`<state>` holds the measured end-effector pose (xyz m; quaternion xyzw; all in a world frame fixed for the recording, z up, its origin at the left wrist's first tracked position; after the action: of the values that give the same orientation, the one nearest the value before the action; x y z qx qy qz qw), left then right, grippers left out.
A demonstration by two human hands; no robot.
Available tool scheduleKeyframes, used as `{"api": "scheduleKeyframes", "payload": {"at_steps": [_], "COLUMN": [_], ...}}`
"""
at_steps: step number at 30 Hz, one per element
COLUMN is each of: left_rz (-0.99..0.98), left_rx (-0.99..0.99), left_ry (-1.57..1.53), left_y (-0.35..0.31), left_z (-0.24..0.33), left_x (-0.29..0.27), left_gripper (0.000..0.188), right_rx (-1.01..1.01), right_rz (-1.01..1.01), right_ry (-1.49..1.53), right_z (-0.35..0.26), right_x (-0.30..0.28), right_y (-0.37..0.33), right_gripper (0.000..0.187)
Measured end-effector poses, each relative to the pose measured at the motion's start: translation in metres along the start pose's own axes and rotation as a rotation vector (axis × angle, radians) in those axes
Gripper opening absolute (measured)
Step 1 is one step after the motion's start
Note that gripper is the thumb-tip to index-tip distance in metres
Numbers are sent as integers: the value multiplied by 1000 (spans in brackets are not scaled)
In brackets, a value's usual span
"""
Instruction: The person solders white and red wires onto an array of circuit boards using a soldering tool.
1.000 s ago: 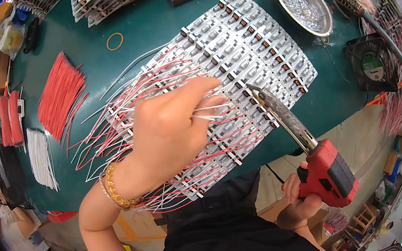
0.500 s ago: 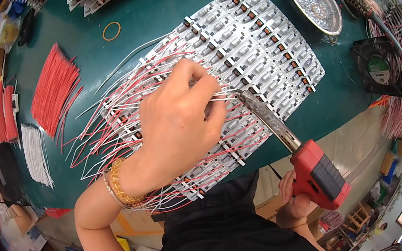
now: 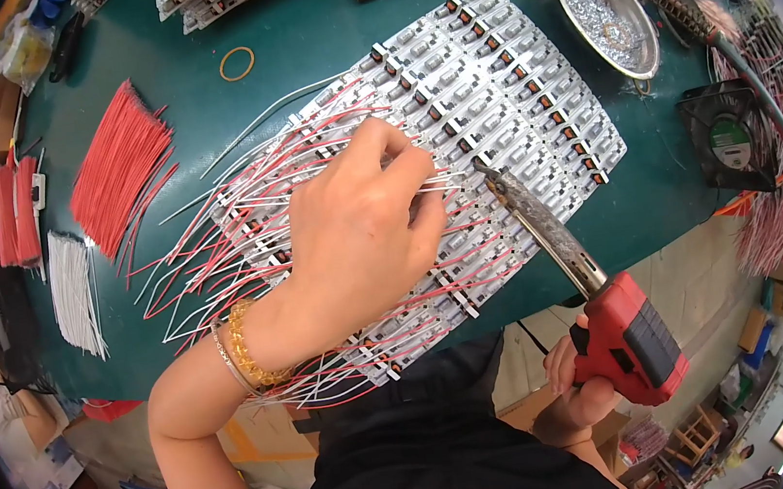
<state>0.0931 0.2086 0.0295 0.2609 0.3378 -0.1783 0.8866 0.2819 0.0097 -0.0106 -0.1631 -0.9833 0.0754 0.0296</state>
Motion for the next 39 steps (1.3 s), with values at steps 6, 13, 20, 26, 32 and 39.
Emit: {"api": "scheduleKeyframes", "payload": {"at_steps": [6, 13, 20, 26, 32, 39], "left_rz": [-105, 223, 8, -207, -245, -316], "left_rx": [-45, 196, 64, 162, 219, 279], "left_ry": [-27, 80, -14, 51, 227, 375], "left_y": [3, 3, 5, 2, 3, 5], "left_z": [1, 17, 9, 11, 16, 16], "left_x": [-4, -38, -24, -12, -13, -11], "left_gripper": [12, 6, 8, 10, 13, 15], "right_rx": [-5, -8, 12, 75, 74, 95], "right_rz": [44, 77, 64, 26, 17, 15], "right_ry": [5, -14, -18, 18, 33, 63], "right_z": [-5, -8, -6, -4, -6, -5], "right_x": [0, -7, -6, -2, 0, 2], "right_y": [1, -6, -4, -1, -1, 0], "right_gripper": [94, 93, 93, 92, 92, 93]}}
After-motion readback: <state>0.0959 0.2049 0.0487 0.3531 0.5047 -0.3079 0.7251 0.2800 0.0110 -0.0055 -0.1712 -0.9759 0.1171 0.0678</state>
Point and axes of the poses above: each hand's wrist, its own y-axis towards the middle knuckle, its own x-axis out of the palm, z = x × y, the point moved 8 cm from there along y, towards the middle knuckle, and after that the axes turned 7 degrees about x, right-handed, at the moved point
